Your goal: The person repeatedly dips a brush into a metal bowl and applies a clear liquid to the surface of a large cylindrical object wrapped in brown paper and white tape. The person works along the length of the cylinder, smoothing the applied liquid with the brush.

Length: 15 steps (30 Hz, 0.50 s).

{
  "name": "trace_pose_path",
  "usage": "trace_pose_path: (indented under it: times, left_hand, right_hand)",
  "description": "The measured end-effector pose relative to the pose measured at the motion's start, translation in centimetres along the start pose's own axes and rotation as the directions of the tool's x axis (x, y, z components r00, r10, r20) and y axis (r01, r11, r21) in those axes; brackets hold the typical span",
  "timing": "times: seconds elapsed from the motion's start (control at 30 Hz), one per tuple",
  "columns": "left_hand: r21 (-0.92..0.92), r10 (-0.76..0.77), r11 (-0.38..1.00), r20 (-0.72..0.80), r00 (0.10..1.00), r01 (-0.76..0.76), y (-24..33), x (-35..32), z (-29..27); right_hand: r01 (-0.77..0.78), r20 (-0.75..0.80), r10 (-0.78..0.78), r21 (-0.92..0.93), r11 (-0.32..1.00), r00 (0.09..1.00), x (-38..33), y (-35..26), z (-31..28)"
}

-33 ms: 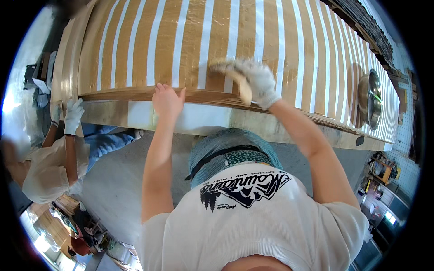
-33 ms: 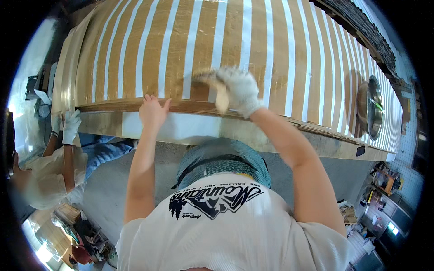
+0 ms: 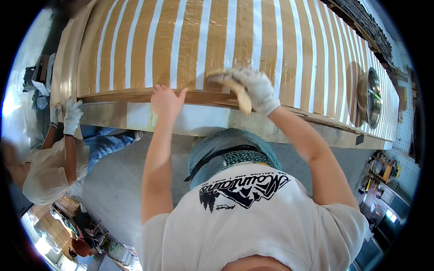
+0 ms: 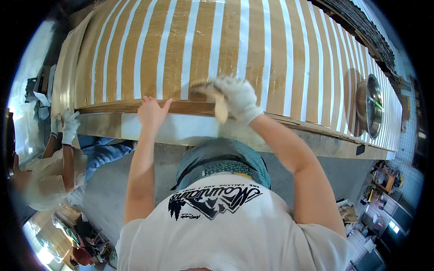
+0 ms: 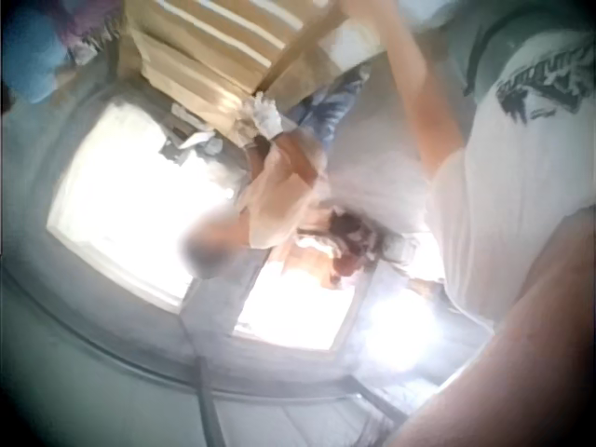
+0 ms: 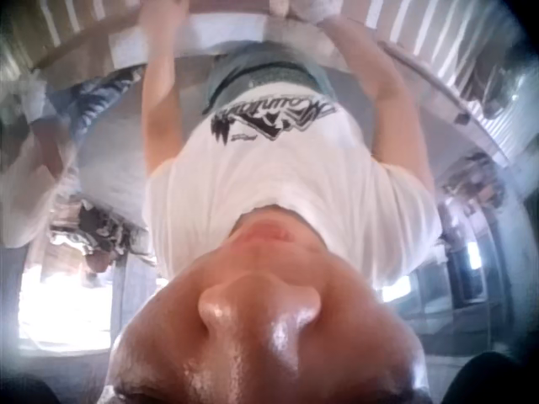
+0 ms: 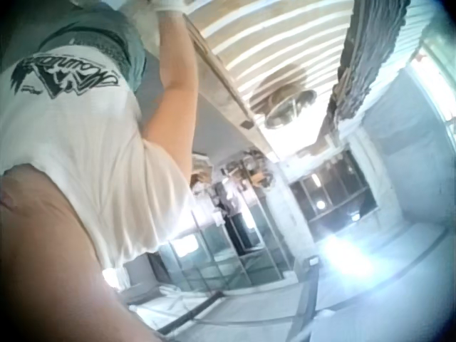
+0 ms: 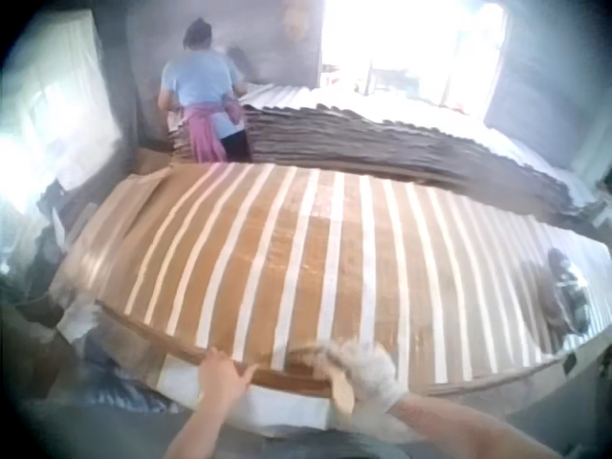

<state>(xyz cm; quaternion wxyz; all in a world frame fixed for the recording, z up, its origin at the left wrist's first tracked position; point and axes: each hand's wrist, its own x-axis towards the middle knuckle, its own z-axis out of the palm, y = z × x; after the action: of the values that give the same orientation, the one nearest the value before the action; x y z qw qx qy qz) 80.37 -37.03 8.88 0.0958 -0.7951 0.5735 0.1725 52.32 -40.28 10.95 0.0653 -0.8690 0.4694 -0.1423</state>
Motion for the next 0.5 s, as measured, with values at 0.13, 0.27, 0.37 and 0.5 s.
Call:
trace_pose_path:
  times: [0.13, 0.27, 0.37, 0.5]
  left_hand:
    - [0.071, -0.007, 0.997, -0.041, 0.999, 0.01, 1.7, 0.4, 0.0]
    - [0.15, -0.016, 0.989, 0.038, 0.999, 0.01, 2.9, 0.4, -1.0]
    - [0.175, -0.004, 0.984, -0.048, 0.999, 0.013, 2.8, 1.0, 0.3]
    - [0.1, -0.046, 0.993, -0.122, 0.991, 0.058, 3.8, 1.2, 0.1]
  right_hand:
    - [0.027, 0.173, -0.029, 0.016, 1.0, 0.984, -2.2, 0.9, 0.5]
    - [-0.302, 0.347, 0.239, 0.138, 0.943, 0.907, 2.5, 3.1, -2.6]
    - [-0.392, 0.292, 0.364, 0.04, 0.919, 0.884, 7.4, 5.9, -3.8]
    - [-0.452, 0.206, 0.434, 0.05, 0.89, 0.877, 14.8, 11.6, -2.8]
